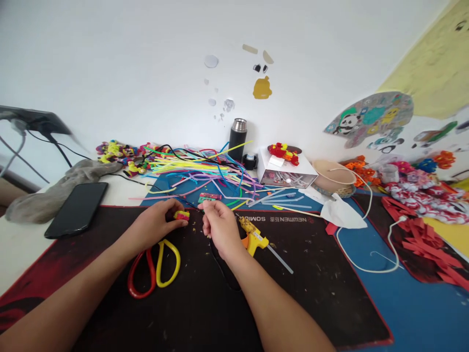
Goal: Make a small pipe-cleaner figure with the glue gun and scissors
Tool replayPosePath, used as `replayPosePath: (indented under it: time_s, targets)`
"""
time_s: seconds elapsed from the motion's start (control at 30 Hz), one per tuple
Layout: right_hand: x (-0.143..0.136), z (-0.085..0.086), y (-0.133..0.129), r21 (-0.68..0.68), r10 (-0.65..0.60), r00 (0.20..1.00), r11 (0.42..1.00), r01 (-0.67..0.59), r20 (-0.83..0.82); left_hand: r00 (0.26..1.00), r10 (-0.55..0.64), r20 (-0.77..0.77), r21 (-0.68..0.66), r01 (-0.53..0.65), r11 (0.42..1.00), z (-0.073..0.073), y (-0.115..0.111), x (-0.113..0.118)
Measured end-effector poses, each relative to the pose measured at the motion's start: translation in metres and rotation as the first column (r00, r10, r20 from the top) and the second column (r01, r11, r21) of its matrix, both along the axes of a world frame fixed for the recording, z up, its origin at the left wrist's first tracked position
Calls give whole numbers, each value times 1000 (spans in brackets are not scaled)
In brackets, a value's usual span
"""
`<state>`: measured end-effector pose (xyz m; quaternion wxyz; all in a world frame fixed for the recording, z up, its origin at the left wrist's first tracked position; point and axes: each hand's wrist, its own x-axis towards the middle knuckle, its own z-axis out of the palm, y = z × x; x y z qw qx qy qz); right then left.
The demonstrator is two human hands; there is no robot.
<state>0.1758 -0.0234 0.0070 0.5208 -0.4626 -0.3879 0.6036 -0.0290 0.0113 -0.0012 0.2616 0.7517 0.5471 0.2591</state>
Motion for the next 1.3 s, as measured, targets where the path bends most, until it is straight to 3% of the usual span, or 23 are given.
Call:
replayPosePath:
  time_s: [0.23, 0.5, 0.73, 0.8, 0.9, 1.0, 1.07, 1.17, 1.3]
  targets:
    - [0, -3, -1, 11, 15, 999, 1000, -15, 33, 996, -46, -75, 39, 49, 998, -9, 0, 1]
    - [0, -4, -2, 13, 29, 998, 999, -30, 64, 966, -56, -254, 60, 74, 995, 2, 0, -4]
    - [-1, -7, -1, 19, 61, 993, 998, -63, 99, 961, -120, -250, 7, 126, 992, -4, 3, -7]
    - [-1, -7, -1, 22, 68, 992, 997, -71, 108, 982, -107, -157, -9, 107, 994, -2, 4, -9]
    - [-2, -6, -3, 38, 77, 990, 996, -82, 119, 983, -53, 174, -97, 71, 993, 6, 3, -10]
    - [-3, -5, -4, 48, 99, 986, 993, -106, 134, 820, 65, 569, -266, 109, 958, 14, 1, -7]
    - [-3, -5, -4, 44, 117, 983, 991, -124, 140, 680, 134, 721, -355, 196, 914, 16, -1, -5]
    - [-4, -7, -4, 36, 131, 981, 990, -138, 145, 570, 146, 809, -382, 318, 868, 17, -3, -3]
    - [-5, -8, -5, 35, 140, 979, 989, -147, 150, 552, 118, 825, -362, 357, 861, 16, -3, -2]
